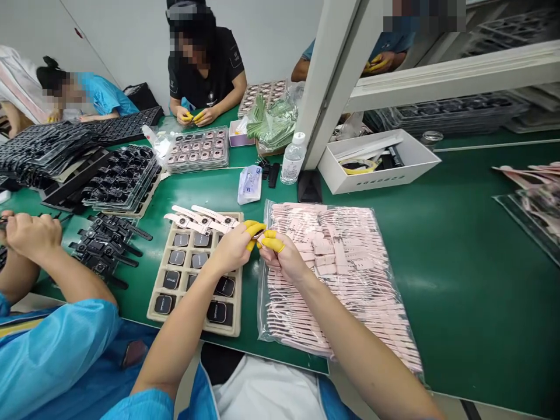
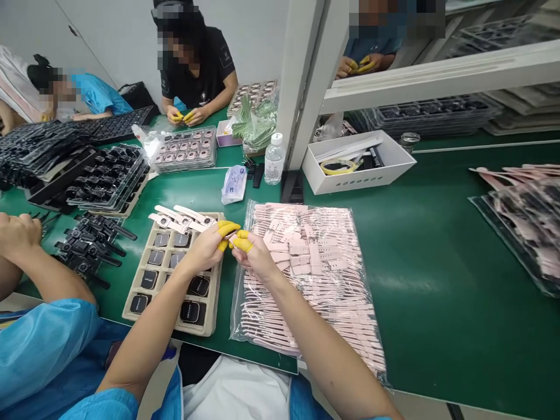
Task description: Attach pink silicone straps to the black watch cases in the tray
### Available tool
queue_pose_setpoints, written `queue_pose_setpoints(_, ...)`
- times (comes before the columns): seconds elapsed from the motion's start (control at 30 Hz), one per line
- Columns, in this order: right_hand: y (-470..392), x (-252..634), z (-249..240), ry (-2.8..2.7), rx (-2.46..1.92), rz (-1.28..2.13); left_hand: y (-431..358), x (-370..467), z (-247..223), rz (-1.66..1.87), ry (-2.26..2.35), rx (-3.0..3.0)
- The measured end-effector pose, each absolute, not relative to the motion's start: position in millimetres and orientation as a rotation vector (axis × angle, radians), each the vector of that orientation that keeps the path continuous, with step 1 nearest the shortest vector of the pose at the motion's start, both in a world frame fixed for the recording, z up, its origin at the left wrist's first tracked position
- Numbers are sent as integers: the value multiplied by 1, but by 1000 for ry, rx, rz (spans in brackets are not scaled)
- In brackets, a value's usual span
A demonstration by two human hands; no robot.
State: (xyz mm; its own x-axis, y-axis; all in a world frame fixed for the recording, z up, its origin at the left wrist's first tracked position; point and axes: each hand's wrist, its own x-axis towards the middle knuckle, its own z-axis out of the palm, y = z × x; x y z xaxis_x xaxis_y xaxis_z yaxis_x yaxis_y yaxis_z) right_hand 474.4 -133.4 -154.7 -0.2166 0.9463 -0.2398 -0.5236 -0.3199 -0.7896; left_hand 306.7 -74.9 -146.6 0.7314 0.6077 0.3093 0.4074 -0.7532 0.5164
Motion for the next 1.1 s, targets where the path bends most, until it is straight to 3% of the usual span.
queue_pose_setpoints(1.1, -131, 478, -161, -548, -929, 1815, -79, 310, -138, 495, 861, 2600)
